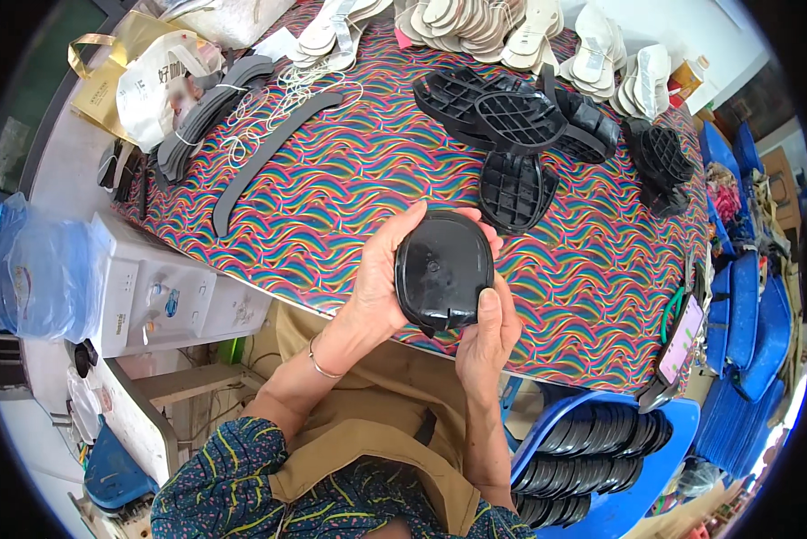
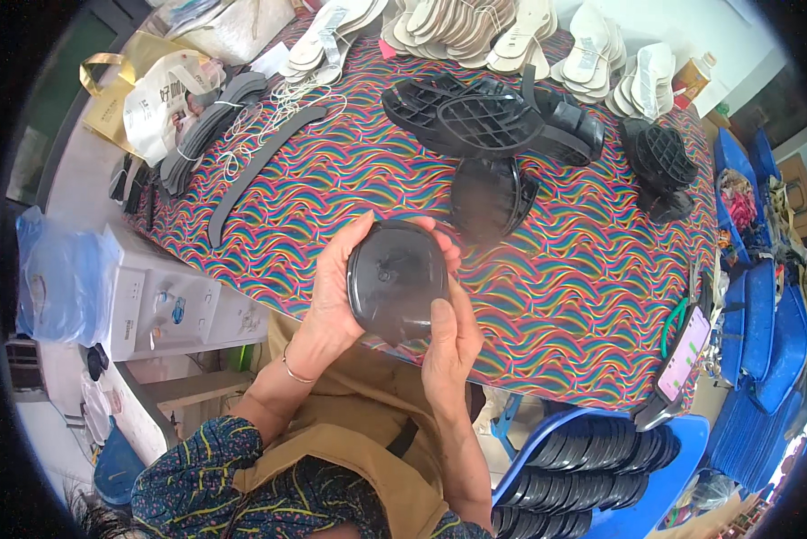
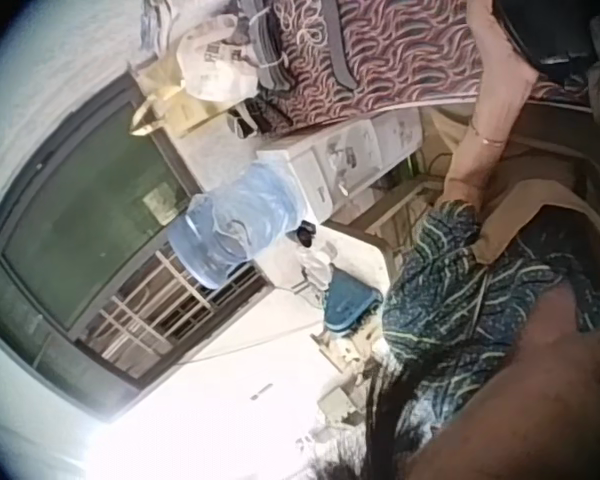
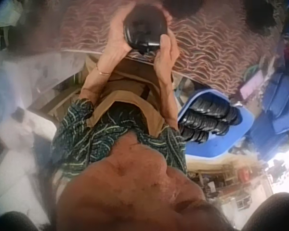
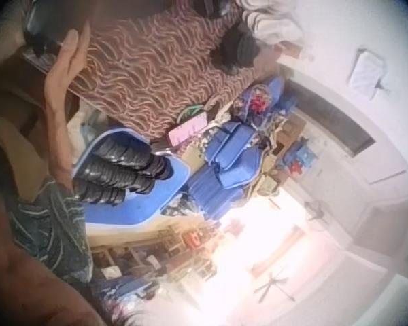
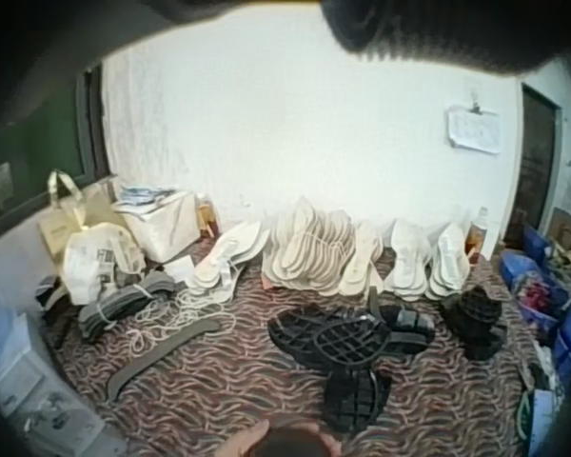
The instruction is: The person assembles black sandals by hand. They pick up a black sole and a strap, then press the strap into the sole to secure it. The person repeats this process for multiple units, handling the components one at a time and placing the finished sandals on the table.
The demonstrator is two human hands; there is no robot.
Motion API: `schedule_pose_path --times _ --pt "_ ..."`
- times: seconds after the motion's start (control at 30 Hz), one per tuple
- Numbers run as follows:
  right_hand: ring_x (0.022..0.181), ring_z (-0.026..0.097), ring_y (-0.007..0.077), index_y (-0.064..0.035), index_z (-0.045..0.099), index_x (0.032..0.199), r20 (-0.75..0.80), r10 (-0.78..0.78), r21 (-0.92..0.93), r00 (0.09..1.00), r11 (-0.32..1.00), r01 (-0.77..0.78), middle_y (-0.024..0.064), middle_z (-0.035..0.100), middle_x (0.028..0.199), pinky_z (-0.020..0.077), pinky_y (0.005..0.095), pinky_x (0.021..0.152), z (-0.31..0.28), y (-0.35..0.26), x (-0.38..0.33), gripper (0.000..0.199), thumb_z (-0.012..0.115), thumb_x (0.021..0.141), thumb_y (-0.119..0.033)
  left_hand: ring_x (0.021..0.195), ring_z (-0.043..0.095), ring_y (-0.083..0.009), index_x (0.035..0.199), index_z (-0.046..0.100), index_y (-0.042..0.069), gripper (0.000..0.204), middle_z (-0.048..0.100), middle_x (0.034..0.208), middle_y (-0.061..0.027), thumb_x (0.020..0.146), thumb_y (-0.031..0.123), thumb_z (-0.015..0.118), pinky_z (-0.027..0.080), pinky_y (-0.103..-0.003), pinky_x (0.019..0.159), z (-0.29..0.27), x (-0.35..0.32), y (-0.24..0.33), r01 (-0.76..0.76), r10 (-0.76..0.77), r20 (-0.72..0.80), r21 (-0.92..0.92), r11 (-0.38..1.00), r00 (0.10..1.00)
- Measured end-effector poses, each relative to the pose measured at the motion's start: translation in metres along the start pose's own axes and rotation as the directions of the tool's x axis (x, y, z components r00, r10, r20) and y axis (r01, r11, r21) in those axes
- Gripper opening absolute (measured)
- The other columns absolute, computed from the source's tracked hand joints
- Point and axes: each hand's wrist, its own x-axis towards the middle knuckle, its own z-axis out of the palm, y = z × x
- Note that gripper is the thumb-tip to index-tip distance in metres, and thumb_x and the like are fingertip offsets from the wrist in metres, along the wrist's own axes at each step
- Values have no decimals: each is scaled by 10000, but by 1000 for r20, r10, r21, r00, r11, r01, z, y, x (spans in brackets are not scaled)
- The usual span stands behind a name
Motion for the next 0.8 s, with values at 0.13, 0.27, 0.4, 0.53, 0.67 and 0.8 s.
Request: schedule_pose_path --times 0.13,0.27,0.4,0.53,0.67,0.8 --pt "1191 560 198 83 490 1357 -32 -7 75 999 997 10 143 568 1317 427 352 1029 10 10 3 440 517 1019 -198 1082 636 -342 1199 574 -47 527 647 1154 -232 1009 425 435 525 -431 963 5 0 6 -67 66 -24 -11 998 998" --pt "1197 572 226 54 478 1365 27 115 353 993 928 -117 127 561 1332 447 381 1028 12 15 6 481 469 1040 -301 1199 581 -278 1408 438 3 629 583 1294 -168 1000 480 471 478 -376 1021 -10 0 7 -202 146 281 185 962 949" --pt "1229 547 216 20 483 1361 8 288 327 958 904 -274 118 571 1317 457 417 1011 38 13 13 504 420 1060 -379 1280 535 -269 1508 294 17 894 528 1374 -172 827 363 759 470 -384 1033 -15 -6 27 -394 256 320 512 764 912" --pt "1118 576 191 47 551 1297 169 131 -18 977 991 -129 147 607 1242 502 371 883 32 13 21 541 406 1060 -418 1157 583 -213 1424 432 -10 789 583 1260 -114 779 258 800 456 -329 967 -4 -23 85 -384 444 138 756 531 885" --pt "856 615 160 47 652 1175 157 104 -414 982 910 -30 104 679 945 488 304 776 25 8 20 435 441 1048 -311 1238 514 -310 1375 462 -24 839 559 1290 -190 738 374 836 421 -437 1007 -21 -16 136 -1 587 408 822 -569 699" --pt "819 578 98 35 665 1140 150 129 -389 980 919 -62 67 686 930 456 247 731 30 7 17 289 546 1003 -190 1316 415 -409 1355 458 -44 845 479 1369 -254 755 436 811 357 -532 1045 -62 -10 155 305 491 313 489 -817 813"
